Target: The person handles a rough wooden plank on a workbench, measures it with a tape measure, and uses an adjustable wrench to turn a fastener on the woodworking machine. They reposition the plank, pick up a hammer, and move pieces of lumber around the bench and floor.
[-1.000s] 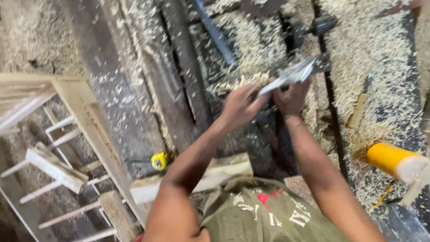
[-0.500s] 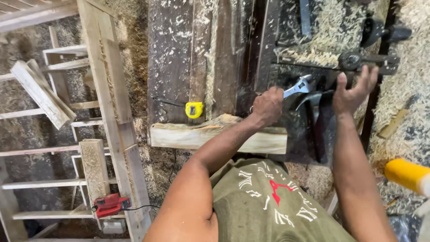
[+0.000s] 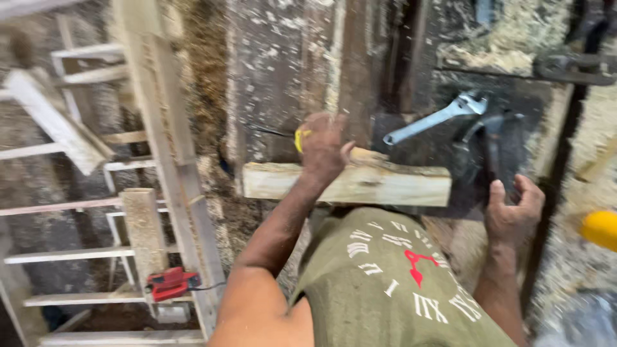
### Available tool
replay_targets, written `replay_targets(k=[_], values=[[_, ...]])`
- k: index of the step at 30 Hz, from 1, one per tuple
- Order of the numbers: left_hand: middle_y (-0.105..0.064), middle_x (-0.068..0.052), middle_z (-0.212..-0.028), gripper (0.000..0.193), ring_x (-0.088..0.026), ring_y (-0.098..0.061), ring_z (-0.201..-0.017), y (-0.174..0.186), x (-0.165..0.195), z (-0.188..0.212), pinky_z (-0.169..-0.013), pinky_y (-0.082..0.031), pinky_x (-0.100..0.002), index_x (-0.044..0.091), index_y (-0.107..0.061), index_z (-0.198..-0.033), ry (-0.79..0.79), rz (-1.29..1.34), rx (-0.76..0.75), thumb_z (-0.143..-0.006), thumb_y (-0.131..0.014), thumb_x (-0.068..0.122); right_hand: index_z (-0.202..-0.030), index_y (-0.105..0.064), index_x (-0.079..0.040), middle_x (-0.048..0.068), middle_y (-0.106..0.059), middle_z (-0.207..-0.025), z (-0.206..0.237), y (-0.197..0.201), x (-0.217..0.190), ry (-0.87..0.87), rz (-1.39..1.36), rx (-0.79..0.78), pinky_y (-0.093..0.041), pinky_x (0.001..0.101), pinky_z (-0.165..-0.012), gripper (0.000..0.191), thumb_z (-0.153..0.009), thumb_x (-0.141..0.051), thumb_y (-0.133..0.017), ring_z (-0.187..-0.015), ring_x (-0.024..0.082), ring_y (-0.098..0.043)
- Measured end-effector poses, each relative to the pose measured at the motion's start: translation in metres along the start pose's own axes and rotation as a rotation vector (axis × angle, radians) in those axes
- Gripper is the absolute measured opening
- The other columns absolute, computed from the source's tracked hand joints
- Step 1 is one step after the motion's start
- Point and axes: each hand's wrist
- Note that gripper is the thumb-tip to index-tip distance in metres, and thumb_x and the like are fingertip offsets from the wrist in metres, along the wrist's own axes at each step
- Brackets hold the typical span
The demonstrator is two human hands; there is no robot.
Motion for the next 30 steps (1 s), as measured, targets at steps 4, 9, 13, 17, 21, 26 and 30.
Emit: replay_targets(k=[4,9,13,17,21,26,30], values=[[-0.065,-0.021,-0.124,0.075,-0.039,-0.057,-0.118,0.024,-0.059,0.003,-0.091,-0.046,-0.057,0.009,-0.067,-0.124,0.098,-0.131,-0.091,-0.056,-0.09,0.03,-0.127,-0.069,-0.002,0.014,-0.068,-0.11,-0.021,-0.033,-0.09,0.13,-0.163,-0.139,-0.056,0.0352,-0.09,0.028,-0.104,-0.011,-0.082,-0.094,0.025,-0.067],[-0.066,-0.019,-0.118,0.076,-0.039,-0.064,-0.111,0.018,-0.054,-0.008,-0.098,-0.051,-0.047,0.007,-0.054,-0.135,-0.106,0.356,-0.065,-0.072,-0.087,0.036,-0.136,-0.062,0.0,0.014,-0.07,-0.116,-0.056,-0.098,-0.206,0.392,-0.442,-0.557,-0.055,0.0327,-0.08,0.05,-0.091,-0.02,-0.076,-0.096,0.02,-0.069],[-0.064,-0.023,-0.137,0.069,-0.039,-0.067,-0.116,0.027,-0.024,-0.013,-0.097,-0.056,-0.047,0.007,-0.045,-0.152,-0.113,0.576,-0.08,-0.096,-0.065,0.043,-0.132,-0.065,-0.001,0.007,-0.073,-0.103,-0.075,-0.129,-0.226,0.108,-0.629,-0.904,-0.054,0.0284,-0.074,0.035,-0.105,-0.022,-0.061,-0.085,0.013,-0.066],[-0.077,-0.013,-0.102,0.075,-0.025,-0.074,-0.091,0.043,-0.003,-0.012,-0.08,-0.065,-0.041,0.013,-0.055,-0.142,0.01,0.316,-0.394,-0.089,-0.056,0.066,-0.119,-0.068,0.001,0.006,-0.067,-0.096,-0.087,-0.146,-0.182,-0.232,-0.766,-1.061,-0.05,0.0282,-0.069,0.022,-0.105,-0.017,-0.063,-0.08,0.012,-0.058],[-0.073,-0.014,-0.105,0.065,-0.031,-0.074,-0.101,0.043,0.008,-0.01,-0.088,-0.061,-0.042,0.011,-0.062,-0.125,-0.135,0.461,-0.171,-0.083,-0.073,0.059,-0.101,-0.061,-0.002,0.005,-0.064,-0.091,-0.097,-0.148,-0.137,-0.471,-0.969,-1.077,-0.051,0.0329,-0.069,0.015,-0.099,-0.015,-0.069,-0.082,0.016,-0.063],[-0.072,-0.009,-0.112,0.029,-0.03,-0.071,-0.107,0.039,-0.009,-0.015,-0.091,-0.058,-0.043,0.019,-0.068,-0.123,-0.308,0.393,-0.092,-0.094,-0.067,0.02,-0.105,-0.066,-0.005,0.003,-0.066,-0.095,-0.093,-0.1,-0.1,-0.367,-1.045,-0.841,-0.05,0.033,-0.082,0.019,-0.093,-0.018,-0.074,-0.089,0.015,-0.062],[-0.073,-0.008,-0.101,0.017,-0.029,-0.07,-0.098,0.049,-0.029,-0.01,-0.083,-0.057,-0.044,0.02,-0.075,-0.109,-0.214,0.263,-0.088,-0.093,-0.07,0.021,-0.1,-0.065,-0.006,0.003,-0.062,-0.089,-0.074,-0.07,-0.096,-0.468,-1.181,-0.722,-0.048,0.0315,-0.073,0.016,-0.097,-0.017,-0.076,-0.082,0.015,-0.06]])
Point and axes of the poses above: each hand's wrist, its own z-axis away from the middle knuckle, its own y-axis out of the back of the hand, x = y × z
